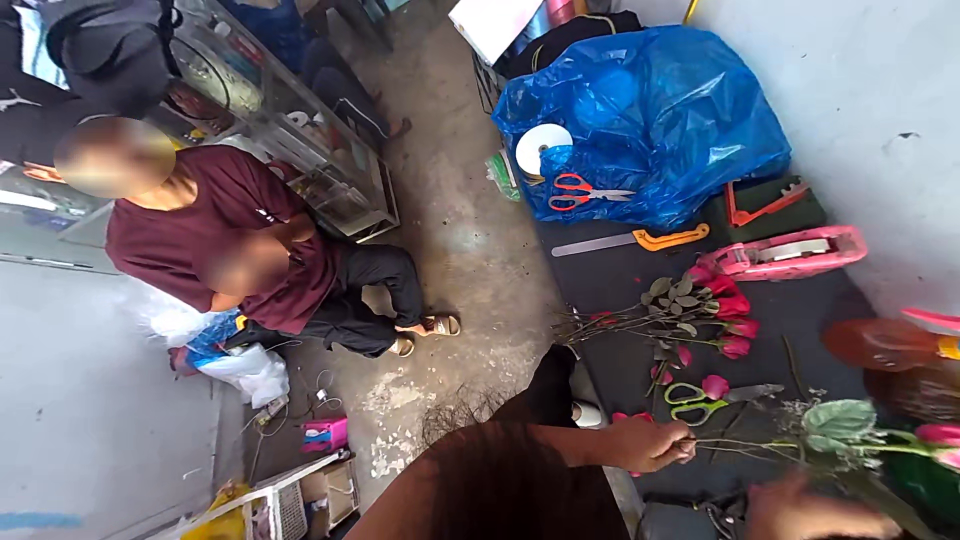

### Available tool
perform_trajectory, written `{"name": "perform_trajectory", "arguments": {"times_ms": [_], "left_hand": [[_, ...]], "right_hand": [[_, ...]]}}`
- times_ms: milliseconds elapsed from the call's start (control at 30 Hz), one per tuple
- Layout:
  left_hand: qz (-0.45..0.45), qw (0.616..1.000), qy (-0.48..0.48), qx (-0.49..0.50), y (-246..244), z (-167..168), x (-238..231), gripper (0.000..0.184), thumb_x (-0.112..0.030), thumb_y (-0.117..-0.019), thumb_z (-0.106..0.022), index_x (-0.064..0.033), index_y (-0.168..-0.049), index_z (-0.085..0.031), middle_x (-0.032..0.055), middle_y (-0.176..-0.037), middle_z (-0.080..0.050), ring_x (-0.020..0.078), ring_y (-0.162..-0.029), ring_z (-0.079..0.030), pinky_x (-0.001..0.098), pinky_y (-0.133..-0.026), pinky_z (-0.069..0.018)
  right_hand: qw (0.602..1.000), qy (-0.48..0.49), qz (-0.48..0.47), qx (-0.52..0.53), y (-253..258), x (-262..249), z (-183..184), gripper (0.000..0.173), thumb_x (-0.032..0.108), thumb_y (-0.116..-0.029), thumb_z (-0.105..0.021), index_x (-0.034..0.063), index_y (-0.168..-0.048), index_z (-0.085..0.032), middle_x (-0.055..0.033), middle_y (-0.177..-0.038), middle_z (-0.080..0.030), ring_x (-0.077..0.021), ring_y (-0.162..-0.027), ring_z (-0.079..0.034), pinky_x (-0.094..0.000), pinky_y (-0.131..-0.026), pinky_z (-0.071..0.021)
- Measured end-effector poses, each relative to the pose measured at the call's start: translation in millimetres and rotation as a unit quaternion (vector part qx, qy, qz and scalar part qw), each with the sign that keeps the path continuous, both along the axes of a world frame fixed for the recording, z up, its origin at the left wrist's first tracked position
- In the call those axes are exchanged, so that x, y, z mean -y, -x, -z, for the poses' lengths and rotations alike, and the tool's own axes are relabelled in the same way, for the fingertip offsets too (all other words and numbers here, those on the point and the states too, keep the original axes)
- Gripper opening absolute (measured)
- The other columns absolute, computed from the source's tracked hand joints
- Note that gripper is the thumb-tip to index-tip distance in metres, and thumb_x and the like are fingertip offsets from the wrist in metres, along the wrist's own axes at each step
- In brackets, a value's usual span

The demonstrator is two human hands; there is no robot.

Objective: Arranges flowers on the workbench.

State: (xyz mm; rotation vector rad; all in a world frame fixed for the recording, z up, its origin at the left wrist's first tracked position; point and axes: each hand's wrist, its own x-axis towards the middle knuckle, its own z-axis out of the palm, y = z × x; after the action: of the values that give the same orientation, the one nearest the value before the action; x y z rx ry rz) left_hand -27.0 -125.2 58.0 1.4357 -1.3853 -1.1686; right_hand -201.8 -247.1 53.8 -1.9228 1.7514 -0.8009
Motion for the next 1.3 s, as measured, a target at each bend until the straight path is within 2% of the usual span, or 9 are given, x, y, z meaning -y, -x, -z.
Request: {"name": "perform_trajectory", "arguments": {"times_ms": [67, 267, 600, 767, 900, 1033, 1100, 1167, 1300], "left_hand": [[-0.006, 1.0, -0.017, -0.021, -3, -11, 0, 0.027, -0.007, -0.1052, -0.049, 0.0111, -0.124, -0.054, 0.0244, -0.101, -0.07, 0.0379, -0.091, -0.071, 0.0537, -0.082, -0.056], [0.015, 0.997, -0.074, -0.016, -21, -23, 6, 0.032, -0.011, -0.1069, -0.046, 0.0107, -0.129, -0.051, 0.0218, -0.108, -0.069, 0.0325, -0.099, -0.071, 0.0492, -0.09, -0.0563], [-0.003, 0.993, -0.117, 0.031, -37, 38, 1, 0.033, -0.012, -0.1061, -0.04, 0.0117, -0.126, -0.052, 0.0188, -0.092, -0.066, 0.0297, -0.083, -0.067, 0.0482, -0.079, -0.0563], [-0.04, 0.992, -0.104, 0.057, -32, 48, 9, 0.033, -0.012, -0.1056, -0.041, 0.0118, -0.124, -0.055, 0.0191, -0.091, -0.066, 0.0304, -0.083, -0.067, 0.0485, -0.079, -0.0562], [-0.03, 0.985, -0.122, 0.122, -39, 54, 14, 0.035, -0.014, -0.1057, -0.043, 0.0097, -0.126, -0.058, 0.0226, -0.098, -0.069, 0.0356, -0.091, -0.069, 0.0531, -0.084, -0.0556], [-0.033, 0.978, -0.118, 0.17, -47, 63, 4, 0.04, -0.019, -0.0961, -0.061, 0.0098, -0.123, -0.059, 0.0213, -0.096, -0.069, 0.0351, -0.085, -0.07, 0.0531, -0.078, -0.0569], [-0.023, 0.973, -0.126, 0.194, -49, 63, 2, 0.053, -0.023, -0.0869, -0.076, 0.0118, -0.124, -0.059, 0.0226, -0.099, -0.069, 0.0359, -0.089, -0.069, 0.0518, -0.082, -0.0561], [-0.005, 0.968, -0.131, 0.213, -49, 65, -1, 0.058, -0.022, -0.083, -0.081, 0.0135, -0.123, -0.058, 0.0257, -0.104, -0.069, 0.0382, -0.093, -0.069, 0.0516, -0.085, -0.056], [0.037, 0.953, -0.197, 0.229, -50, 67, -4, 0.042, -0.007, -0.0943, -0.067, 0.0139, -0.129, -0.055, 0.028, -0.114, -0.068, 0.0404, -0.106, -0.069, 0.0508, -0.097, -0.0534]], "right_hand": [[0.976, -0.168, -0.066, -0.124, 4, 13, 35, 0.082, 0.024, -0.0938, -0.07, -0.0194, -0.15, -0.028, -0.0474, -0.153, -0.025, -0.0628, -0.144, -0.026, -0.071, -0.117, -0.0232], [0.954, -0.273, -0.06, -0.107, 5, 21, 74, 0.038, 0.016, -0.0992, -0.065, -0.0058, -0.13, -0.063, -0.0312, -0.138, -0.057, -0.0454, -0.132, -0.054, -0.0575, -0.112, -0.0416], [0.996, -0.052, 0.07, -0.03, 29, 55, 38, 0.025, 0.005, -0.0987, -0.054, -0.0069, -0.115, -0.069, -0.0305, -0.117, -0.065, -0.0452, -0.113, -0.062, -0.0539, -0.1, -0.0503], [0.923, -0.326, 0.035, -0.199, 38, 59, 37, 0.041, 0.011, -0.1021, -0.053, 0.005, -0.143, -0.059, -0.0204, -0.16, -0.038, -0.0483, -0.146, -0.034, -0.0655, -0.114, -0.0331], [0.979, -0.095, 0.07, -0.166, 39, 22, 31, 0.039, 0.018, -0.0935, -0.066, 0.0058, -0.131, -0.067, -0.029, -0.151, -0.047, -0.056, -0.137, -0.042, -0.0726, -0.107, -0.0341], [0.923, -0.288, 0.115, -0.225, 51, 14, 42, 0.102, 0.028, -0.0762, -0.087, 0.0163, -0.161, -0.031, -0.0356, -0.164, -0.015, -0.0608, -0.15, -0.011, -0.0813, -0.112, -0.0124], [0.881, -0.394, 0.119, -0.235, 56, 23, 53, 0.099, 0.027, -0.0839, -0.083, 0.0103, -0.162, -0.025, -0.0329, -0.157, -0.036, -0.056, -0.145, -0.032, -0.0762, -0.11, -0.0287], [0.869, -0.422, 0.129, -0.224, 55, 28, 55, 0.072, 0.022, -0.093, -0.07, 0.0041, -0.155, -0.039, -0.0275, -0.148, -0.05, -0.0472, -0.139, -0.046, -0.067, -0.108, -0.0398], [0.888, -0.389, 0.152, -0.193, 49, 30, 43, 0.04, 0.022, -0.1077, -0.046, 0.007, -0.144, -0.054, -0.0235, -0.133, -0.064, -0.0415, -0.124, -0.062, -0.0594, -0.102, -0.0481]]}}
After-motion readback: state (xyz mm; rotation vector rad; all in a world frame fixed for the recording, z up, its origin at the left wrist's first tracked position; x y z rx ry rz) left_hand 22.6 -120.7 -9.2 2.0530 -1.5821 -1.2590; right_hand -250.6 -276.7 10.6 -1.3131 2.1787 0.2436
